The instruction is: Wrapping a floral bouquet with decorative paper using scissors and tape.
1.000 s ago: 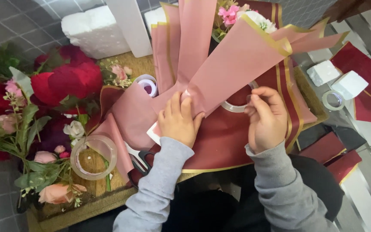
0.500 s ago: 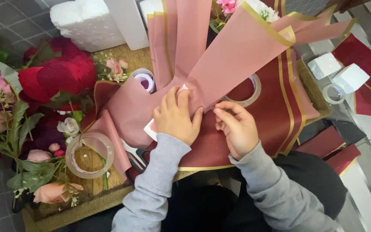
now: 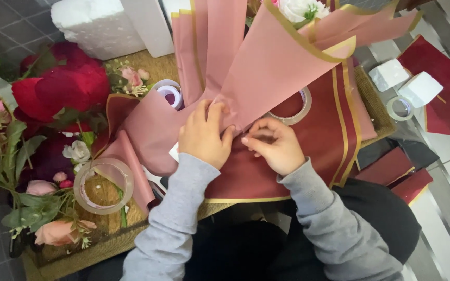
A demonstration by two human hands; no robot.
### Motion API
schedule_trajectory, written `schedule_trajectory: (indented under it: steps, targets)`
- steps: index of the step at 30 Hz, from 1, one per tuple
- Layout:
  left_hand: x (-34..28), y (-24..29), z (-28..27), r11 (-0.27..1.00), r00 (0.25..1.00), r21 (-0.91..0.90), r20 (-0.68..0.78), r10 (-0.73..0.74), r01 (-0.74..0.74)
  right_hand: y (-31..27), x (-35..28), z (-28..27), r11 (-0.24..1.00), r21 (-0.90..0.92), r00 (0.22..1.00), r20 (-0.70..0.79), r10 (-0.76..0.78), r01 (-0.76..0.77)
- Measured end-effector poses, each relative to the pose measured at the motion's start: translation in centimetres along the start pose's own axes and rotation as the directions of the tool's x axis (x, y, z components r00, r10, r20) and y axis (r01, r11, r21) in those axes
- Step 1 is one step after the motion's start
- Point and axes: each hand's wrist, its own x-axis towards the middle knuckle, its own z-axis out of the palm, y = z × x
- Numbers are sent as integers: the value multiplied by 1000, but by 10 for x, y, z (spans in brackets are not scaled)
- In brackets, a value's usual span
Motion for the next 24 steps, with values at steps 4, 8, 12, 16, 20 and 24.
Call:
schedule_trajectory:
  steps: [4, 8, 12, 16, 20, 24]
  targets:
    - [-1, 3, -12, 1000, 998, 8, 59, -7, 6, -3, 4, 4, 998, -69, 1000, 28, 4, -2]
    - [-1, 4, -15, 1000, 997, 10, 76, -23, 22, 4, 7, 9, 990, -133, 997, -45, -57, 50]
    - [2, 0, -9, 999, 996, 27, 85, -39, 36, -5, -4, 7, 921, -370, 987, -56, -149, 118]
    - [3, 1, -17, 999, 993, 11, 111, -39, 38, -28, -12, 16, 898, -371, 967, -4, -256, 236]
    - [2, 2, -20, 1000, 995, -14, 99, -11, 12, -25, -12, 20, 894, -320, 947, 29, -321, 313]
    - [2, -1, -16, 1000, 994, -9, 113, -10, 11, -33, -18, 20, 904, -321, 954, -3, -300, 283]
